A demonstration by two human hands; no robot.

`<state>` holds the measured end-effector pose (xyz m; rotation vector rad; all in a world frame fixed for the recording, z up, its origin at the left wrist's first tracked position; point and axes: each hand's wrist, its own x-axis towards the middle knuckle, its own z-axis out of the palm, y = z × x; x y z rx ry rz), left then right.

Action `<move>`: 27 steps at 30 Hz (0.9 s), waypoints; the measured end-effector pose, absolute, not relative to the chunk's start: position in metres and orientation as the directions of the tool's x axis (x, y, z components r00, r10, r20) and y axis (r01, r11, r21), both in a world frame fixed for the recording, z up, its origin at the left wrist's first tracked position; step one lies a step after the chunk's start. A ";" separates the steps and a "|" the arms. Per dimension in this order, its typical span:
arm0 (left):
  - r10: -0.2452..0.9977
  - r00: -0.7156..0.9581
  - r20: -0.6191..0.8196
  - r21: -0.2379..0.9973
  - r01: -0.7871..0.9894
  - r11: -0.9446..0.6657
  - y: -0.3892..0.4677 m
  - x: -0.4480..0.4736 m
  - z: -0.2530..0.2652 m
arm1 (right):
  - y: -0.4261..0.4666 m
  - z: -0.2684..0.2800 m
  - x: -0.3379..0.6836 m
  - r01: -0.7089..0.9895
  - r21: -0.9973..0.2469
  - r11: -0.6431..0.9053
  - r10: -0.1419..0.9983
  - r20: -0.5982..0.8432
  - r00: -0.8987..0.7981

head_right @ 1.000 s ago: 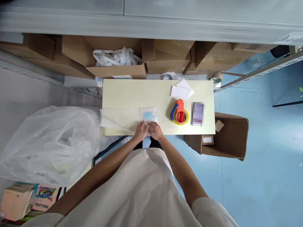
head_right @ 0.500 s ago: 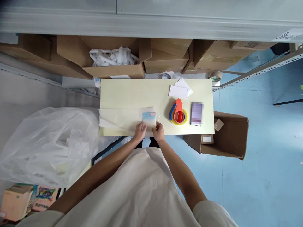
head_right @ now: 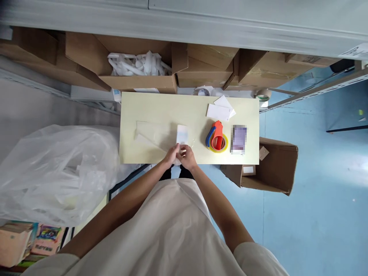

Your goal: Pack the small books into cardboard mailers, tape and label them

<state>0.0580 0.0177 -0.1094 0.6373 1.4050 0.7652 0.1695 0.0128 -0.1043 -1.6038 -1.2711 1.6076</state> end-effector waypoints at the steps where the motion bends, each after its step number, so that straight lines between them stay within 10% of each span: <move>1: 0.778 -0.008 -0.628 0.776 -0.084 0.625 0.019 0.049 -0.110 | 0.012 -0.106 0.163 0.246 -0.881 -0.404 0.874 -0.451 -0.179; 6: 0.835 -0.251 -0.490 0.797 0.259 0.546 0.015 0.009 -0.119 | 0.005 -0.114 0.156 0.454 -0.839 -0.301 0.930 -0.364 -0.056; 12: 0.961 -0.071 -0.266 0.727 0.640 0.249 0.005 0.002 -0.127 | 0.007 -0.126 0.154 0.385 -0.804 -0.453 0.882 -0.466 0.065; 18: 0.931 -0.013 -0.364 0.742 0.601 0.299 -0.004 0.006 -0.127 | 0.014 -0.120 0.142 0.111 -0.770 -0.628 0.778 -0.623 0.077; 27: 0.877 0.075 -0.474 0.850 0.298 0.434 -0.012 0.010 -0.103 | -0.011 -0.093 0.147 0.310 -0.805 -0.506 0.858 -0.507 0.085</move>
